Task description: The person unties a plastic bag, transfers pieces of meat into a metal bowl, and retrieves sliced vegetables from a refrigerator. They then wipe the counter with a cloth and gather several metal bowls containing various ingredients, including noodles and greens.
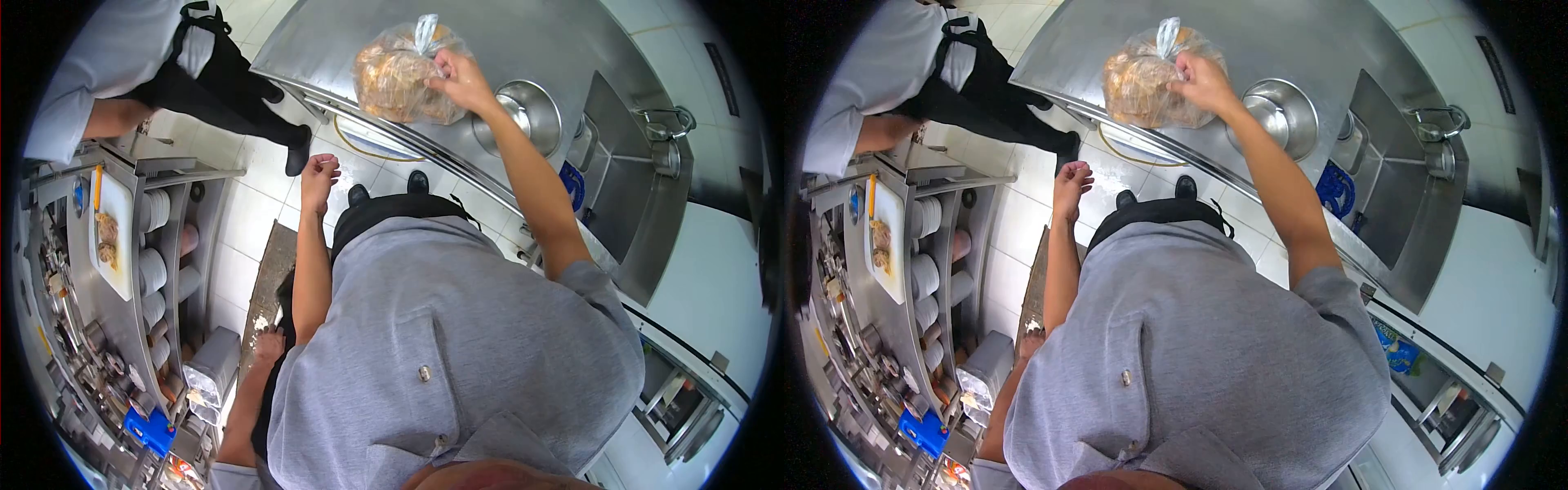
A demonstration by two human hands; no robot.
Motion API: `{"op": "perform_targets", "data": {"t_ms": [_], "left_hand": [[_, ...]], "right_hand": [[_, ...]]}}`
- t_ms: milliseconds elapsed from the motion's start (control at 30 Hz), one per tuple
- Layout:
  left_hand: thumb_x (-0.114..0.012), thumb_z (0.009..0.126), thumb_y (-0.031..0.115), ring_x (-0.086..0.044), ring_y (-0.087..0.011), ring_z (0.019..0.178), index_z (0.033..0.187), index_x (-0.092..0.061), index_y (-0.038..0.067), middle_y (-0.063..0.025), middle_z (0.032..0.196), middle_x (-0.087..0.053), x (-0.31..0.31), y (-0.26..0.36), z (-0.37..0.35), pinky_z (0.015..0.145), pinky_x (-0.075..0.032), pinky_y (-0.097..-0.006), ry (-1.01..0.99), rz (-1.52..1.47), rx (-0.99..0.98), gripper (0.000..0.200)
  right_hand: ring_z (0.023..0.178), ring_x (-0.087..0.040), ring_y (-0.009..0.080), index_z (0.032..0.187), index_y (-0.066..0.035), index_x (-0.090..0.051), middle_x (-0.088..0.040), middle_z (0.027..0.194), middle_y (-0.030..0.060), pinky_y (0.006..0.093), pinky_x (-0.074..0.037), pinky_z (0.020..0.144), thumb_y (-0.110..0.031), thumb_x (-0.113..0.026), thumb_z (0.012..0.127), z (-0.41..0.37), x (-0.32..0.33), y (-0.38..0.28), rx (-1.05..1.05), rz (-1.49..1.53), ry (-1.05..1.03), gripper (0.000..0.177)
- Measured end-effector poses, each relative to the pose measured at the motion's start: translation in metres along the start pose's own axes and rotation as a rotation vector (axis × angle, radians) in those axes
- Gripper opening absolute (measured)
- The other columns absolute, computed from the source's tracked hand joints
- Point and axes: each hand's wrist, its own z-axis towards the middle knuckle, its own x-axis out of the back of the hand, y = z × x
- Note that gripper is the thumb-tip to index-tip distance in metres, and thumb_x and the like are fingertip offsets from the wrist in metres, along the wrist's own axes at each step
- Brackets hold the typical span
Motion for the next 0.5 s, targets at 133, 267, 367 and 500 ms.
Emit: {"op": "perform_targets", "data": {"t_ms": [133,267,367,500], "left_hand": [[-0.062,0.090,0.018,-0.060,-0.0142,0.078,0.103,-0.058,0.004,-0.0045,0.090,-0.062,-0.019,0.018,0.011,0.069,-0.048,-0.0273,-0.040,0.095,-0.172,0.020],[-0.064,0.090,0.018,-0.059,-0.0141,0.077,0.103,-0.060,0.000,-0.0053,0.087,-0.062,-0.060,0.058,0.013,0.068,-0.048,-0.0269,0.047,0.254,-0.580,0.023],[-0.068,0.085,0.018,-0.056,-0.0216,0.085,0.103,-0.062,0.000,-0.0104,0.091,-0.061,-0.094,0.105,0.008,0.076,-0.046,-0.0326,0.134,0.410,-0.855,0.026],[-0.072,0.081,0.024,-0.050,-0.0304,0.099,0.106,-0.064,0.000,-0.0161,0.104,-0.057,-0.132,0.137,0.007,0.087,-0.042,-0.0385,0.189,0.711,-1.103,0.036]], "right_hand": [[0.064,-0.058,0.0298,0.084,-0.007,-0.055,-0.058,0.066,0.0116,0.0397,-0.043,0.058,-0.022,-0.077,0.071,-0.021,-0.003,-0.021,0.040,-0.164,0.082,0.029],[0.075,-0.064,0.0306,0.099,-0.009,-0.058,-0.063,0.073,0.0135,0.0405,-0.049,0.066,-0.034,-0.072,0.076,-0.044,0.000,-0.036,0.172,-0.536,-0.022,0.037],[0.065,-0.064,0.0220,0.122,-0.009,-0.056,-0.066,0.072,0.0090,0.0357,-0.050,0.061,-0.031,-0.073,0.079,-0.034,0.015,-0.029,0.230,-0.239,-0.013,0.052],[0.062,-0.061,0.0217,0.130,-0.008,-0.053,-0.063,0.069,0.0078,0.0339,-0.050,0.063,-0.034,-0.072,0.081,0.006,0.013,-0.041,0.093,-0.173,0.184,0.059]]}}
